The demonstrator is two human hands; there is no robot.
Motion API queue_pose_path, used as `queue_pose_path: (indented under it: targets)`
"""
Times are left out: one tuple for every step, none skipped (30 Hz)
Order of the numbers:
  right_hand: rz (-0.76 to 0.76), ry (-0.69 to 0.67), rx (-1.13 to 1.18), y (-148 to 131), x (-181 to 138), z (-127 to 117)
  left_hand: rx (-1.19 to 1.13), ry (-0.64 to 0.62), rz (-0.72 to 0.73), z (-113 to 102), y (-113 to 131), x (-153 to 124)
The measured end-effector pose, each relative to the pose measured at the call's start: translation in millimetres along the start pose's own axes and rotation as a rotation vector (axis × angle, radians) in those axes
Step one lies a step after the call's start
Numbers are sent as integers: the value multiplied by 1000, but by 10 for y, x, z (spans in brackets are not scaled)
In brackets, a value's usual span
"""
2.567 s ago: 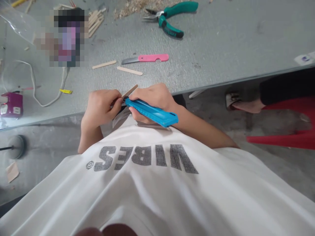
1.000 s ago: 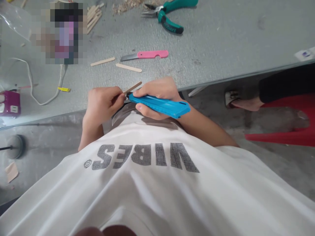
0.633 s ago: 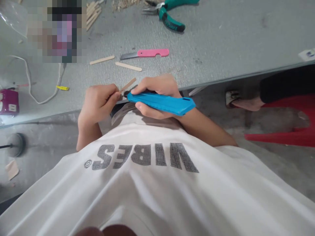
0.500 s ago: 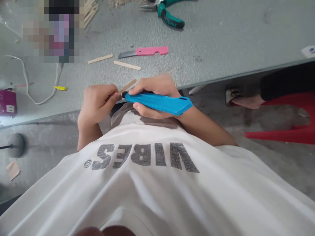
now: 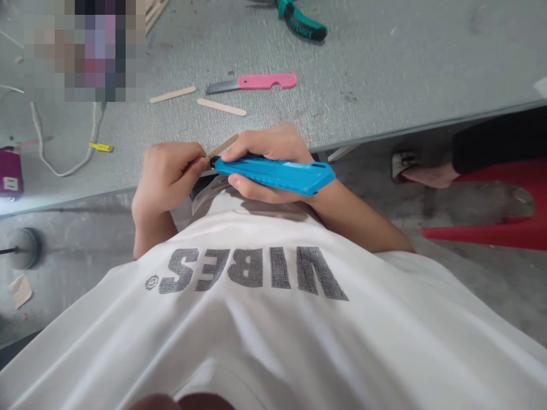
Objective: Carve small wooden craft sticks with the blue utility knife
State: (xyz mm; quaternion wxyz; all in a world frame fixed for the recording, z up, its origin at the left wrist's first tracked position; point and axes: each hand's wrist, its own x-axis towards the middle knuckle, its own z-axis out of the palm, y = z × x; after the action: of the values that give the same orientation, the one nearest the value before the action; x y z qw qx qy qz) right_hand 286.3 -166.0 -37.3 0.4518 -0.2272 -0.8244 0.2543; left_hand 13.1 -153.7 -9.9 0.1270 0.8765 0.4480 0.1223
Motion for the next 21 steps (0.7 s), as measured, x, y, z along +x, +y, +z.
queue_pose_path:
  targets:
    - [-1,8,9,6,1,3,-5,3,10,0,-3,-1]
    - [-8,17,18,15,0,8,-8,5,20,-1,-6,-2]
    - [-19,22,24,26,-2,12,-9,7,29,-1,-10,-3]
    - [-34,24,31,38,-3,16,-6,7,36,0,-13,-4]
    - [-48,18,38,48,-6,18,-4,8,41,1,-16,-5]
    - [-50,11,42,58,-8,19,0,10,45,3,-20,-6]
    - [-33,6,47,67,-12,21,3,11,47,6,-24,-7]
    - [-5,4,53,75,-18,25,4,11,49,10,-28,-9]
    - [25,6,60,86,-26,30,5,11,51,14,-32,-11]
    - [49,4,67,98,-37,38,5,9,55,17,-36,-13]
    - [61,7,77,114,-50,47,5,8,56,20,-39,-15]
    - [62,13,88,130,-63,56,5,8,58,23,-41,-18]
    - [59,16,97,146,-75,65,5,10,61,25,-43,-20]
    - [57,18,105,159,-85,70,5,12,64,26,-44,-22]
    - [55,18,114,167,-91,72,5,15,67,26,-45,-24]
    - [57,16,122,169,-93,70,4,20,71,26,-47,-25]
    - [63,15,126,164,-91,64,2,25,76,25,-49,-26]
    - [70,10,128,153,-87,55,-3,25,82,24,-53,-26]
    - [74,11,135,139,-80,44,-11,28,87,23,-57,-26]
    - [82,11,143,124,-73,34,-23,33,95,22,-62,-26]
    - [96,7,151,110,-67,25,-35,35,105,22,-66,-26]
